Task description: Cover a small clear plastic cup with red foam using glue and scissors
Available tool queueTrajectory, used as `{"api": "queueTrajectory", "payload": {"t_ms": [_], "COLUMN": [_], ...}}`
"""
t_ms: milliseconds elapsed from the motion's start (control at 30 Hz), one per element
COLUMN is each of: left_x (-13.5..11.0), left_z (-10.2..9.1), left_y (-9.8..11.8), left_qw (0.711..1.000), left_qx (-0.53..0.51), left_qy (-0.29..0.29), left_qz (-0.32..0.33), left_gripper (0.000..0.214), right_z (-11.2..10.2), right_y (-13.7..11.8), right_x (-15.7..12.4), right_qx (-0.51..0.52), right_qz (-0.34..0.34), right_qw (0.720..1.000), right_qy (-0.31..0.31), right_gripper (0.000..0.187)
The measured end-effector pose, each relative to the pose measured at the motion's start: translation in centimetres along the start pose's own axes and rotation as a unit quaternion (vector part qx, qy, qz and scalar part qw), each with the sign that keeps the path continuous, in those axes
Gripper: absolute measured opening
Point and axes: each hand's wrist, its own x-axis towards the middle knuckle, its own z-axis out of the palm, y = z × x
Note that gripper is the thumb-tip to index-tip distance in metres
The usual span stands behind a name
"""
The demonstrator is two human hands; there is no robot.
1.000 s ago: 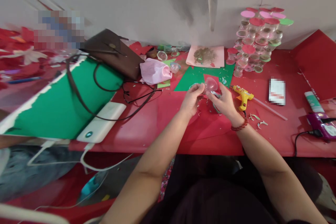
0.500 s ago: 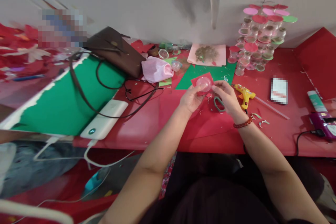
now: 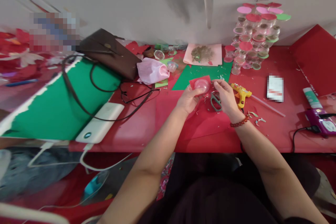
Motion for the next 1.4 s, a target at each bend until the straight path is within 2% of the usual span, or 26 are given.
{"api": "queueTrajectory", "payload": {"t_ms": [133, 300, 433, 567, 767, 867, 1033, 1200, 1400], "left_x": [0.0, 0.1, 0.4, 0.7, 0.4, 0.4, 0.7, 0.4, 0.3], "left_z": [0.0, 0.0, 0.1, 1.0, 2.5, 2.1, 1.1, 1.1, 1.1], "left_y": [-0.3, -0.6, -0.5, 0.1, 1.0, 0.7, -0.1, 0.1, 0.2], "left_qw": [1.0, 1.0, 1.0, 0.999, 0.999, 1.0, 0.999, 0.995, 0.997], "left_qx": [0.018, 0.016, 0.014, 0.01, 0.004, -0.007, 0.042, 0.08, 0.064], "left_qy": [-0.007, 0.001, 0.009, 0.031, -0.036, -0.027, -0.006, -0.019, -0.01], "left_qz": [0.01, 0.017, -0.012, -0.038, -0.011, -0.001, 0.034, 0.047, 0.051], "left_gripper": [0.036, 0.034, 0.033, 0.031, 0.043, 0.044, 0.06, 0.063, 0.068], "right_z": [-0.2, -0.3, -0.3, -0.7, -1.2, -1.1, -1.0, -1.5, -1.7], "right_y": [0.2, -0.1, -0.4, -0.6, -1.2, -1.1, -0.6, -1.1, -1.6], "right_x": [0.4, 0.4, 0.4, 0.7, 0.9, 1.0, 0.8, 0.9, 0.8], "right_qx": [-0.037, -0.031, -0.053, -0.06, -0.046, -0.07, -0.101, -0.095, -0.117], "right_qz": [-0.012, -0.017, -0.025, -0.015, -0.041, -0.041, -0.047, -0.047, -0.036], "right_qw": [0.999, 0.999, 0.998, 0.998, 0.998, 0.996, 0.993, 0.994, 0.992], "right_qy": [0.005, -0.009, -0.015, -0.029, 0.019, 0.035, 0.023, -0.018, -0.025], "right_gripper": [0.013, 0.013, 0.009, 0.017, 0.013, 0.011, 0.01, 0.012, 0.013]}}
